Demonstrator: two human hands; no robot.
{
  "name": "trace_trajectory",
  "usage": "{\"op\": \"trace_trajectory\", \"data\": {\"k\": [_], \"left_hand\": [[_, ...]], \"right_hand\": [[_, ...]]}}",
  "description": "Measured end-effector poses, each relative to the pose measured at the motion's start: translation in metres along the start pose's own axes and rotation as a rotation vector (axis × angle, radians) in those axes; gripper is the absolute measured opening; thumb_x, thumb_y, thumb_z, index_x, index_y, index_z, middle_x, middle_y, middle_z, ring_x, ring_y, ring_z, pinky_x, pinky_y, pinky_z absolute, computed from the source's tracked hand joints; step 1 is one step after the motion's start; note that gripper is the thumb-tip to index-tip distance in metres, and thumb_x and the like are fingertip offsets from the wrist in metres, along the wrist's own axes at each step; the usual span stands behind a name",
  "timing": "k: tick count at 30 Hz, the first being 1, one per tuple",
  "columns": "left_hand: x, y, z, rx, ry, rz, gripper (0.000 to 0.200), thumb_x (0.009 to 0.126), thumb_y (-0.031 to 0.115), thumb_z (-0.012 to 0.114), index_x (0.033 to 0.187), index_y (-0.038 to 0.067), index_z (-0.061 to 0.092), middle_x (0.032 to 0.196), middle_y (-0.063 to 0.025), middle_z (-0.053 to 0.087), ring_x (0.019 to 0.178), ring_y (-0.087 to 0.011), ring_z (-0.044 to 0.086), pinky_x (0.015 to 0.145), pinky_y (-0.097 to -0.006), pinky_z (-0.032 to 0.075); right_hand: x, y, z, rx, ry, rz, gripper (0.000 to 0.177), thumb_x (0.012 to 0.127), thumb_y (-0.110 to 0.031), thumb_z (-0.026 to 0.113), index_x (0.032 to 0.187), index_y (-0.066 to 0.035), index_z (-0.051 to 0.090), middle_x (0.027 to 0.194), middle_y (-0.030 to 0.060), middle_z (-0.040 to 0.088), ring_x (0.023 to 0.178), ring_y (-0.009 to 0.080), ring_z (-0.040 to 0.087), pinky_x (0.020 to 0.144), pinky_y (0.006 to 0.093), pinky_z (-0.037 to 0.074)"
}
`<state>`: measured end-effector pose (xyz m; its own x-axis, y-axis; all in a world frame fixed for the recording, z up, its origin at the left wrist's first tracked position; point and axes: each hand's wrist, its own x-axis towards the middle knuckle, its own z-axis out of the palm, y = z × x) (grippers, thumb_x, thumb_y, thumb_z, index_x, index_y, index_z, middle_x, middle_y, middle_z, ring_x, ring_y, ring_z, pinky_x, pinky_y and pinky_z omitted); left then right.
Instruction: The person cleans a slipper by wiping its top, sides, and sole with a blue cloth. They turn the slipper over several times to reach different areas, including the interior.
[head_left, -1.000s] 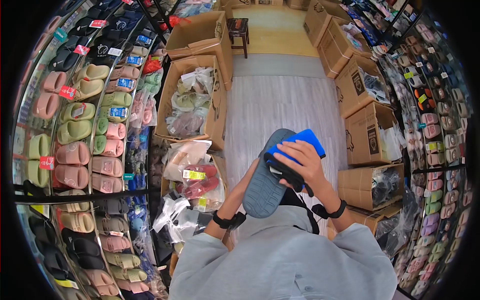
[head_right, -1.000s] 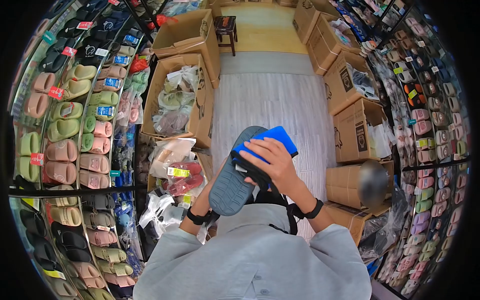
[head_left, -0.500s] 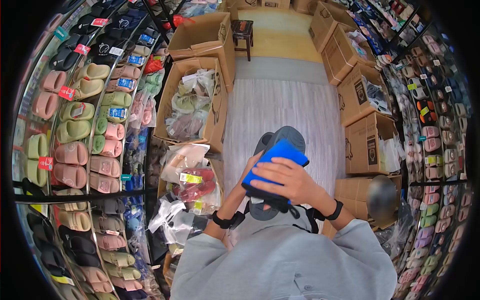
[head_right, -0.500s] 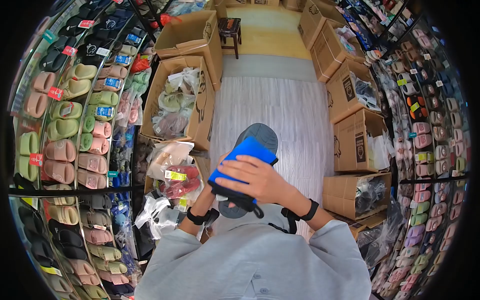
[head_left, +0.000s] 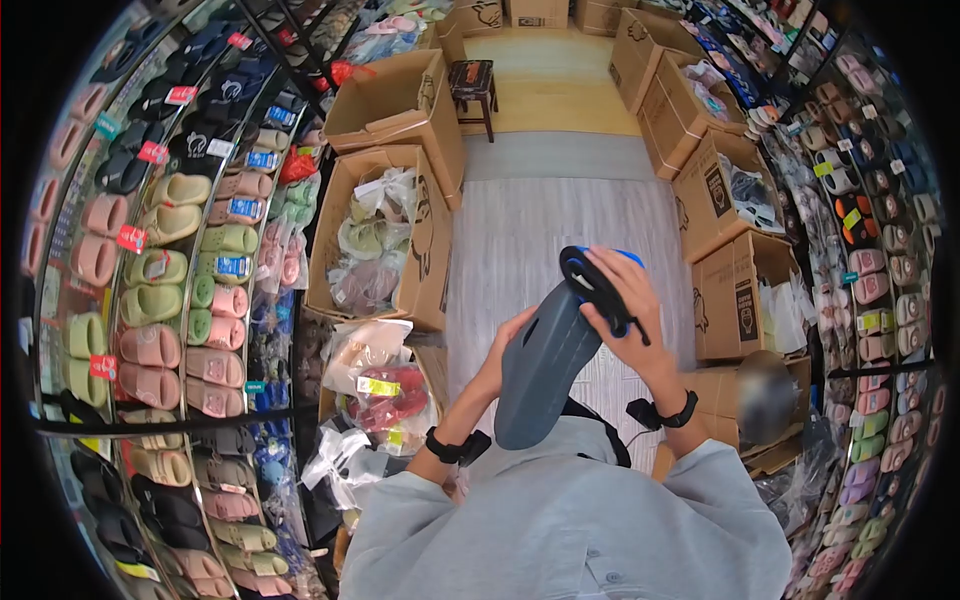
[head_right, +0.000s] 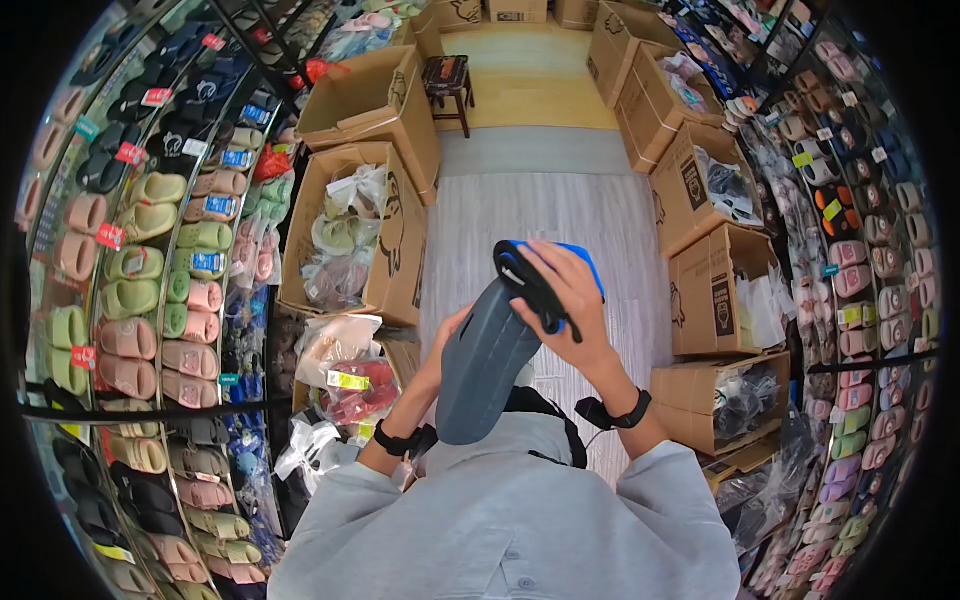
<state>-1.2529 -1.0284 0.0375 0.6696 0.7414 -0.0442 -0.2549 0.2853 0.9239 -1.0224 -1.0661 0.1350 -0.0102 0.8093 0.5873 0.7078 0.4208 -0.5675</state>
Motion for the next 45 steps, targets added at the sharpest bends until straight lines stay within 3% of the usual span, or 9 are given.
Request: {"op": "trace_trajectory", "data": {"k": [9,13,16,21,25,28,36,40,45], "left_hand": [[0.045,0.007,0.027,-0.019,0.027,-0.243,0.035,0.107,0.016,0.064,0.138,0.001,0.068,0.125,-0.0045,0.075,0.11,-0.0107,0.071,0.096,-0.0299,0.06],[0.066,0.003,0.033,-0.087,0.01,-0.27,0.032,0.108,0.016,0.061,0.136,0.001,0.069,0.121,-0.0039,0.076,0.108,-0.0107,0.071,0.093,-0.0299,0.061],[0.083,0.005,0.034,-0.104,-0.014,-0.274,0.03,0.109,0.016,0.059,0.133,0.001,0.069,0.119,-0.0034,0.076,0.106,-0.0106,0.072,0.091,-0.0299,0.061],[0.114,-0.001,0.026,-0.087,-0.064,-0.29,0.028,0.11,0.016,0.057,0.131,0.002,0.07,0.115,-0.0035,0.077,0.101,-0.0105,0.073,0.087,-0.0292,0.063],[0.14,-0.007,0.01,-0.093,-0.112,-0.414,0.027,0.111,0.015,0.056,0.13,0.001,0.07,0.111,-0.0046,0.077,0.093,-0.0098,0.074,0.081,-0.0279,0.064],[0.162,-0.004,0.007,-0.224,-0.1,-0.482,0.027,0.112,0.015,0.057,0.13,0.0,0.07,0.107,-0.0041,0.077,0.089,-0.0099,0.075,0.077,-0.0266,0.064],[0.209,-0.004,-0.026,-0.219,-0.163,-0.45,0.027,0.113,0.019,0.056,0.124,-0.001,0.07,0.101,-0.0042,0.076,0.084,-0.0106,0.075,0.071,-0.0261,0.064],[0.23,0.008,-0.037,-0.215,-0.214,-0.436,0.026,0.113,0.019,0.056,0.122,-0.001,0.07,0.1,-0.0042,0.076,0.082,-0.0104,0.074,0.069,-0.0258,0.064],[0.261,0.014,-0.046,-0.222,-0.26,-0.416,0.026,0.113,0.02,0.057,0.121,-0.001,0.07,0.098,-0.0043,0.075,0.08,-0.0102,0.074,0.067,-0.0256,0.064]], "right_hand": [[-0.013,0.001,-0.018,-0.091,-0.009,-0.206,0.063,0.089,-0.044,0.084,0.141,-0.009,0.072,0.144,0.0165,0.068,0.133,0.0379,0.064,0.112,0.053,0.049],[-0.022,0.004,-0.017,-0.07,-0.194,-0.48,0.058,0.098,-0.044,0.075,0.145,-0.012,0.068,0.151,0.0109,0.066,0.138,0.0262,0.063,0.116,0.0416,0.047],[-0.022,0.024,-0.021,-0.176,-0.201,-0.526,0.055,0.098,-0.048,0.073,0.142,-0.017,0.071,0.15,0.007,0.067,0.139,0.0224,0.063,0.117,0.0404,0.045],[-0.003,0.054,-0.042,-0.171,-0.032,-0.215,0.063,0.094,-0.05,0.078,0.145,-0.014,0.07,0.151,0.0124,0.065,0.141,0.0306,0.062,0.118,0.0505,0.045],[0.021,0.089,-0.043,-0.141,0.162,0.06,0.064,0.085,-0.026,0.088,0.141,-0.002,0.07,0.142,0.0206,0.068,0.129,0.0415,0.066,0.112,0.0534,0.049],[0.034,0.092,-0.035,-0.176,0.216,0.158,0.064,0.083,-0.027,0.089,0.14,-0.002,0.071,0.143,0.0207,0.068,0.13,0.0419,0.065,0.112,0.053,0.049],[0.06,0.067,0.008,-0.211,-0.072,-0.175,0.065,0.096,-0.047,0.079,0.147,-0.01,0.067,0.151,0.017,0.064,0.139,0.0334,0.063,0.116,0.0492,0.049],[0.075,0.063,0.028,-0.177,-0.297,-0.405,0.059,0.096,-0.019,0.065,0.153,-0.008,0.06,0.155,0.0156,0.061,0.144,0.0306,0.059,0.12,0.0461,0.047],[0.106,0.083,0.023,-0.26,-0.236,-0.34,0.054,0.097,-0.018,0.063,0.151,-0.012,0.062,0.154,0.0128,0.063,0.144,0.0276,0.06,0.121,0.044,0.045]]}}
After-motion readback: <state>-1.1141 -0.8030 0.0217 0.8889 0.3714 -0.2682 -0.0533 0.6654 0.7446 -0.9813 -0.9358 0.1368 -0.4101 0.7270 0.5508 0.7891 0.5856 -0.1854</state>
